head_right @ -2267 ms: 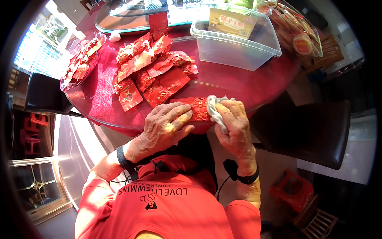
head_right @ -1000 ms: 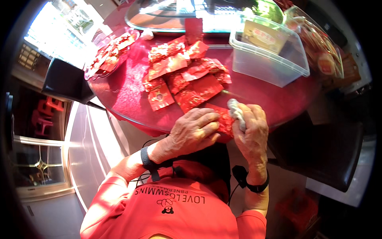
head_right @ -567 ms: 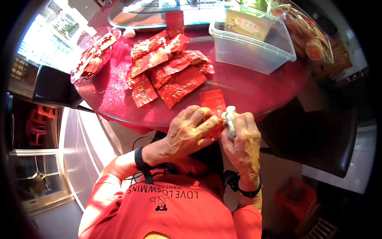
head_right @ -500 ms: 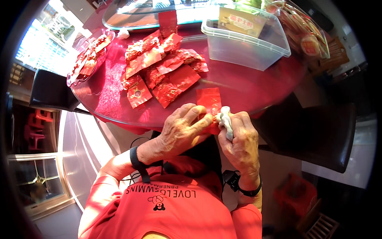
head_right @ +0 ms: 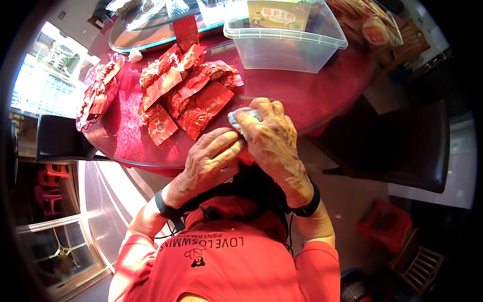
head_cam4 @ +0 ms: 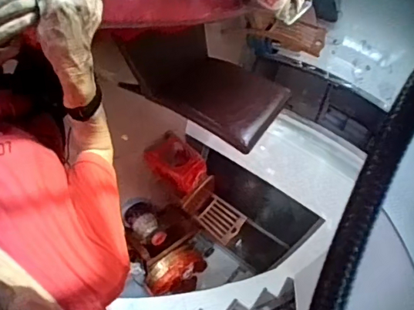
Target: The person wipes down red envelopes with a cloth and places them into a plastic container.
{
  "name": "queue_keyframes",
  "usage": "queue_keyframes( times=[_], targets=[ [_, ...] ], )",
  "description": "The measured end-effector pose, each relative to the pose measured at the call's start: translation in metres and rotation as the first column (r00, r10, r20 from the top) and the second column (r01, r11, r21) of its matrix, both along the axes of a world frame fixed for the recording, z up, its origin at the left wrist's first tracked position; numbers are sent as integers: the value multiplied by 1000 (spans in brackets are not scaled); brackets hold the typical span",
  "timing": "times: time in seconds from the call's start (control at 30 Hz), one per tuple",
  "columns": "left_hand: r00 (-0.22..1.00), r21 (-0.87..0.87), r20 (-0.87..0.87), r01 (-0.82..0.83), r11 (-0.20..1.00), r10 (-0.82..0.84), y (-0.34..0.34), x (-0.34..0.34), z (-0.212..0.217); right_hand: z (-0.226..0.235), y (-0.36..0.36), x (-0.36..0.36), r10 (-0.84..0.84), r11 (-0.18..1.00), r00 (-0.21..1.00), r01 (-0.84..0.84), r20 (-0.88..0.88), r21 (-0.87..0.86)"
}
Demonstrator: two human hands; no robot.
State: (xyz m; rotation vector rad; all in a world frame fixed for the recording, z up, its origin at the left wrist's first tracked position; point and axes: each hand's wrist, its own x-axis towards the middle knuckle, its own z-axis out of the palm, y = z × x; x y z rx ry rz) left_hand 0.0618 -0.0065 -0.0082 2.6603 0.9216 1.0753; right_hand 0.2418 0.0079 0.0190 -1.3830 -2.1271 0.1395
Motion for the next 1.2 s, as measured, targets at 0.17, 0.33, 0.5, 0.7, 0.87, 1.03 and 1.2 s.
queue_keyframes(
  times=[0.17, 0.33, 0.5, 0.7, 0.87, 1.03, 1.2],
  targets=[
    [1000, 33, -2, -23, 999, 23, -1, 2, 0, -10, 7, 9, -206, 976, 977, 201, 58, 82],
    [1000, 16, -21, -15, 1000, 15, -1, 4, 5, -11, 3, 33, -180, 980, 974, 189, -140, 59],
    [1000, 57, 12, -24, 998, 23, -2, 5, -2, -2, -28, 17, 99, 994, 978, -106, -183, -30],
    [1000, 53, 1, 21, 998, -21, 1, 1, 3, -5, -14, 17, -113, 994, 993, 113, -21, 2],
    [990, 39, 135, -39, 998, 33, 3, 3, 3, -17, -8, 32, -125, 991, 951, 133, -284, 9],
    [860, -386, 416, -128, 914, 296, 0, 17, 14, -1, -14, 35, -135, 980, 746, 196, -652, 21],
    [819, -719, 378, -34, 694, 432, 12, 21, -3, 0, -19, 13, 5, 970, 971, 54, -240, 237]
  ],
)
